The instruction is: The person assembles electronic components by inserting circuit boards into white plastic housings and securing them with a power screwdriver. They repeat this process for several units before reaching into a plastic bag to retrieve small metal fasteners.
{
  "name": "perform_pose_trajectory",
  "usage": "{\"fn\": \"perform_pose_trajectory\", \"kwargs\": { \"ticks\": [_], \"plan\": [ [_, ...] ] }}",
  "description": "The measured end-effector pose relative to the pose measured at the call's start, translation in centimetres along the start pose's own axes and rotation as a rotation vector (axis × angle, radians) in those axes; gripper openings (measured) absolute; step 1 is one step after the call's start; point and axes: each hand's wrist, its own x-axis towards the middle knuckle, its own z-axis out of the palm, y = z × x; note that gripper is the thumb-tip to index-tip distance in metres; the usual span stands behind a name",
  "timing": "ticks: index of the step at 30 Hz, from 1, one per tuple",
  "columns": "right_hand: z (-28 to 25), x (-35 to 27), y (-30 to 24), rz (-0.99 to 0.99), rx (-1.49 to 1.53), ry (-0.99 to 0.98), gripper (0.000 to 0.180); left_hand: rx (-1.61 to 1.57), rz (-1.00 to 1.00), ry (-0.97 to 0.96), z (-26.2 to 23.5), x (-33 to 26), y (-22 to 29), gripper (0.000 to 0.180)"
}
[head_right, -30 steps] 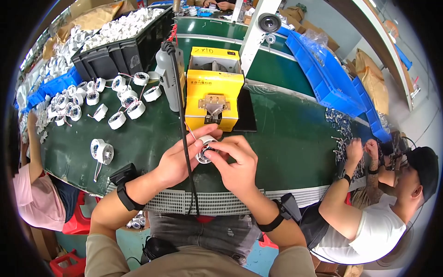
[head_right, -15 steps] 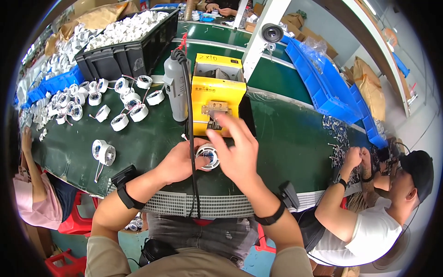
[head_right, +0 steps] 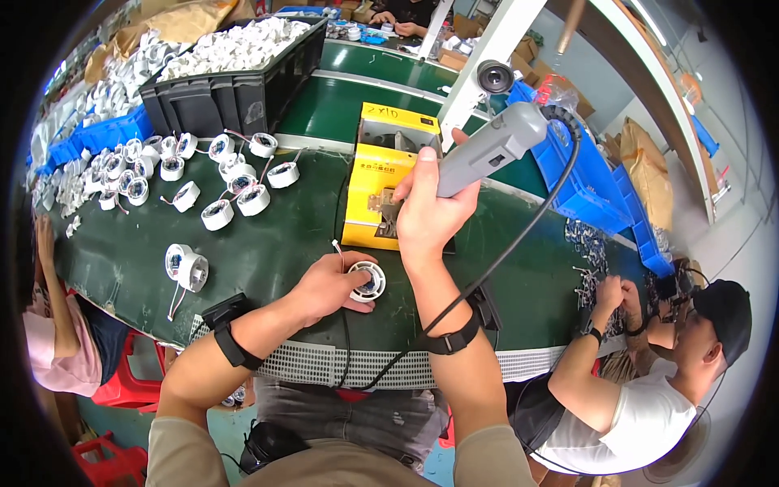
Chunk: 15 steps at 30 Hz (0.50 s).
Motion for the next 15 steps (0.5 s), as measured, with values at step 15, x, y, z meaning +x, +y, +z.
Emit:
{"fn": "perform_pose_trajectory", "kwargs": {
  "ticks": [15],
  "plan": [
    [0.29,-0.08,0.13,0.081,-0.108,0.009,0.028,-0.015,0.036,0.05,0.09,0.06,-0.33,0.028]
  ]
}}
